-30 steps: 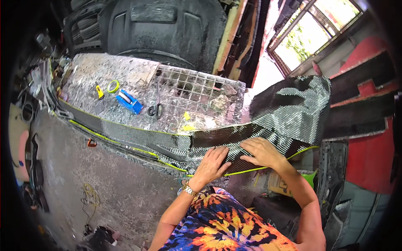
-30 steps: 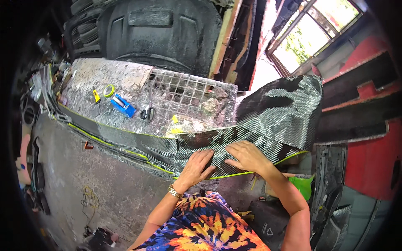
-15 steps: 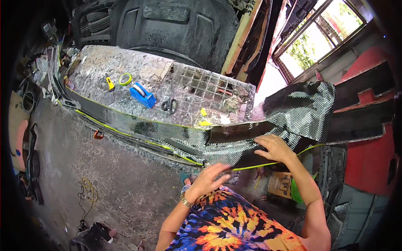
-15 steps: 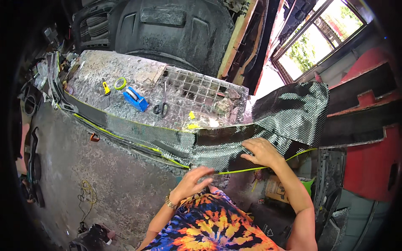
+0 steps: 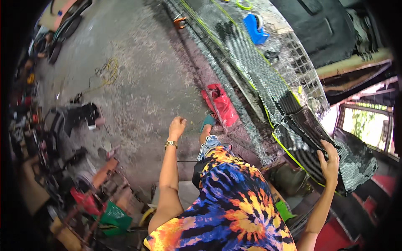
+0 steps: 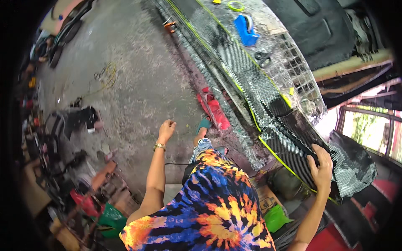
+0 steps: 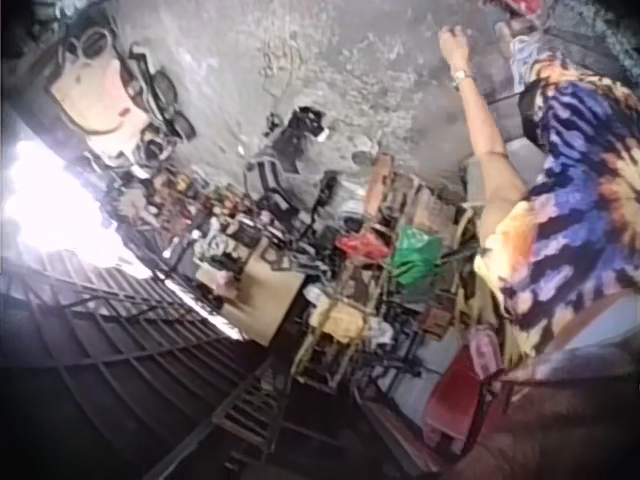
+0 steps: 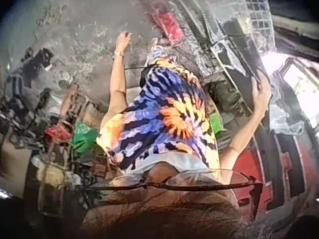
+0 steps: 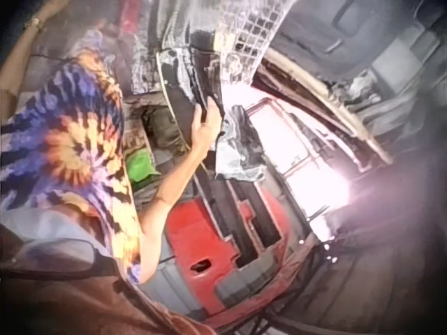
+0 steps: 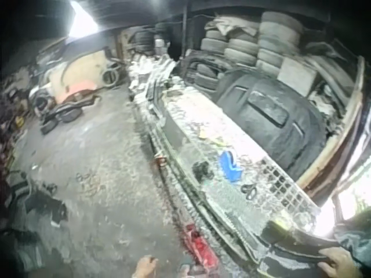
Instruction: The person positions and smooths a carbon fiber sheet onto a car body component by hand, pressing the material along its contours and edges.
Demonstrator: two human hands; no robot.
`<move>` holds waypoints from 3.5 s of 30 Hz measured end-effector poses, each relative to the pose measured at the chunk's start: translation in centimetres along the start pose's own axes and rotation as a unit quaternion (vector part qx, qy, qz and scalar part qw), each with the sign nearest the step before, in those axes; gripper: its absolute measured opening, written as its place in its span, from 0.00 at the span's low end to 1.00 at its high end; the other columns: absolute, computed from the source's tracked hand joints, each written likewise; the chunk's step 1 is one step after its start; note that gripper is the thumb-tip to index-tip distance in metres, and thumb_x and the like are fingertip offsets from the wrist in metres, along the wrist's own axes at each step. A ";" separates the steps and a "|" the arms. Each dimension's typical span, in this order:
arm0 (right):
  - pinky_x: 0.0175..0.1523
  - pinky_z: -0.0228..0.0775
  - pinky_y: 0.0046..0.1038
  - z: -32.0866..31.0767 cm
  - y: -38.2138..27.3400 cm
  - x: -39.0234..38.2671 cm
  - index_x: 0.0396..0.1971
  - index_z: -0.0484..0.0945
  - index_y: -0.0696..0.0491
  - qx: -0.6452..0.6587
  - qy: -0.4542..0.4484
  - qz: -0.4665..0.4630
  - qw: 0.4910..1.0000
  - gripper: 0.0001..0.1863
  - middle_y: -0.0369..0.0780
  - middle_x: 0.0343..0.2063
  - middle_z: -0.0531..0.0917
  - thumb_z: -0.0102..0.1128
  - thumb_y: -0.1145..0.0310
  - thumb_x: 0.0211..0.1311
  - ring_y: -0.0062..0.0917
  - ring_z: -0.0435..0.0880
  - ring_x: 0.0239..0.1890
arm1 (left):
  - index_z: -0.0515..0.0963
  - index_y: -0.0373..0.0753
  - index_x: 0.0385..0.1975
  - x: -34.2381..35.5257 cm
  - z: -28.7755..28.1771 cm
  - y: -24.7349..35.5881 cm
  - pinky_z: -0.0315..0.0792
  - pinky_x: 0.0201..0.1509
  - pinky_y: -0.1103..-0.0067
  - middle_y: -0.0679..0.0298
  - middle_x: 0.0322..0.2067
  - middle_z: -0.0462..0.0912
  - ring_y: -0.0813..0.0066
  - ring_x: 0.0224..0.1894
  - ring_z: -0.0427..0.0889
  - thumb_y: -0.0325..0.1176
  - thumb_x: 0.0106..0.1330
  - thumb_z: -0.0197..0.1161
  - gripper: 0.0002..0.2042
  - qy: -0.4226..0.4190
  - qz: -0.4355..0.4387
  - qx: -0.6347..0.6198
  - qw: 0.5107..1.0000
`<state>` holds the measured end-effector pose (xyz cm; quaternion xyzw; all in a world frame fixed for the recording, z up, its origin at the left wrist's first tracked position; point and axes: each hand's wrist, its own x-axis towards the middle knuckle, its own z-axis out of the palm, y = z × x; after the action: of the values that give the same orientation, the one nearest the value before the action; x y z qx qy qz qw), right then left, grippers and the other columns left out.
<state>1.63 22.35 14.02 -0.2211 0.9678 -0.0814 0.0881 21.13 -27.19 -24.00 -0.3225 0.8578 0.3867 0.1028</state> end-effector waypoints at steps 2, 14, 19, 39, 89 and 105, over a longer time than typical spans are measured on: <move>0.59 0.69 0.39 -0.1 -0.6 -0.5 0.51 0.79 0.58 0.000 -0.002 -0.023 1.000 0.19 0.46 0.49 0.83 0.65 0.72 0.59 0.42 0.80 0.53 | 0.83 0.34 0.40 -1.7 2.2 -2.2 0.76 0.48 0.65 0.48 0.38 0.86 0.51 0.44 0.85 0.43 0.67 0.61 0.17 0.024 -0.101 -0.091 0.990; 0.57 0.71 0.36 3.1 -2.9 -4.4 0.48 0.80 0.58 0.023 -0.037 -0.122 0.992 0.17 0.46 0.45 0.84 0.65 0.72 0.58 0.41 0.83 0.50 | 0.81 0.37 0.36 -13.9 15.1 -17.1 0.70 0.26 0.78 0.66 0.29 0.84 0.79 0.27 0.80 0.43 0.70 0.59 0.14 -0.036 -0.287 -0.264 0.920; 0.57 0.71 0.38 4.0 -4.0 -4.9 0.48 0.80 0.58 0.034 -0.060 -0.138 0.988 0.18 0.46 0.45 0.84 0.66 0.71 0.57 0.41 0.82 0.49 | 0.81 0.38 0.38 -16.2 16.4 -17.2 0.73 0.29 0.77 0.65 0.32 0.85 0.77 0.30 0.83 0.41 0.72 0.58 0.12 -0.014 -0.344 -0.358 0.868; 0.57 0.72 0.38 7.2 -9.3 -4.3 0.47 0.81 0.56 0.036 -0.120 -0.239 0.963 0.19 0.45 0.45 0.85 0.69 0.68 0.54 0.43 0.82 0.50 | 0.79 0.42 0.42 -24.5 21.7 -20.0 0.74 0.32 0.76 0.65 0.34 0.86 0.77 0.32 0.83 0.43 0.70 0.58 0.12 0.014 -0.406 -0.432 0.805; 0.55 0.72 0.29 31.3 4.3 -36.2 0.53 0.78 0.58 0.344 -0.399 0.239 0.816 0.25 0.38 0.43 0.86 0.53 0.52 0.71 0.27 0.83 0.43 | 0.82 0.36 0.42 -22.4 7.0 -0.4 0.74 0.54 0.65 0.47 0.44 0.84 0.50 0.48 0.83 0.35 0.65 0.58 0.12 -0.425 0.119 0.196 0.876; 0.34 0.69 0.28 54.0 3.9 -45.3 0.40 0.81 0.54 0.625 -0.398 0.373 0.558 0.18 0.34 0.28 0.82 0.54 0.54 0.67 0.22 0.77 0.25 | 0.83 0.35 0.36 -20.8 1.9 3.3 0.76 0.48 0.63 0.47 0.39 0.86 0.50 0.42 0.85 0.44 0.67 0.58 0.17 -0.430 0.092 0.235 0.867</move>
<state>51.31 39.44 -33.12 0.2600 0.5367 -0.5297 0.6031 34.90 -14.35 -14.45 -0.0105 0.8199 0.2822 0.4980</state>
